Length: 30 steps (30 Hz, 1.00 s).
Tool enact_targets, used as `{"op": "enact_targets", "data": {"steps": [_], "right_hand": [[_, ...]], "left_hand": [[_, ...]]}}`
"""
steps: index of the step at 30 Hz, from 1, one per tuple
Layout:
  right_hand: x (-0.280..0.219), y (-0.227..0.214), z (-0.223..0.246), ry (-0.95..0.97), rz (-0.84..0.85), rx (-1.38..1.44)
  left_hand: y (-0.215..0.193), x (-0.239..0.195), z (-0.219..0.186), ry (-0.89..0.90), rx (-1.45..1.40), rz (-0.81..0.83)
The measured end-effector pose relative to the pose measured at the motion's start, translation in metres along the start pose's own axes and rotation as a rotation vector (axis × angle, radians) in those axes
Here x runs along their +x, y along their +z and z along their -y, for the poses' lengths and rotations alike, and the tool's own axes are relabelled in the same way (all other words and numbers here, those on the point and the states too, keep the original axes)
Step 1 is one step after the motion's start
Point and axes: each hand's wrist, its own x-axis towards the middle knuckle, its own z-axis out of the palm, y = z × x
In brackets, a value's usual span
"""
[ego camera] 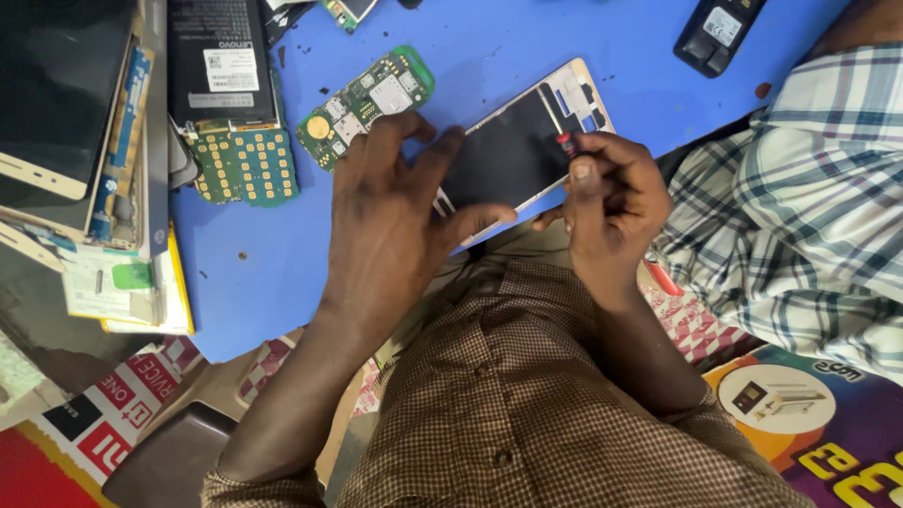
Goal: The person uses a screwdriver to pry and separate the screen assembly from the frame of a white smartphone. They work along the edges and corners, gradually lifting the display while holding the device with the other hand.
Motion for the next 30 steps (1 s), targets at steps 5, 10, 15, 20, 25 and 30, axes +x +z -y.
{"op": "enact_targets", "data": {"steps": [5,10,15,20,25,30], "right_hand": [[-0.003,-0.006,-0.007,0.065,-0.026,0.199],[0.001,-0.007,-0.009,0.046,-0.022,0.25],[-0.004,-0.01,-0.013,0.08,-0.036,0.205],[0.001,-0.009,-0.011,0.035,-0.037,0.222],[0.0,-0.006,-0.008,0.075,-0.052,0.204],[-0.001,-0.004,-0.005,0.051,-0.045,0.213]], "left_hand": [[0.004,0.019,-0.009,0.13,0.1,-0.045],[0.02,0.048,-0.013,0.172,0.251,0.054],[0.035,0.053,-0.013,0.242,0.384,0.045],[0.038,0.057,-0.012,0.25,0.318,-0.04],[0.037,0.056,-0.01,0.248,0.289,-0.055],[0.037,0.054,-0.005,0.275,0.26,-0.077]]}}
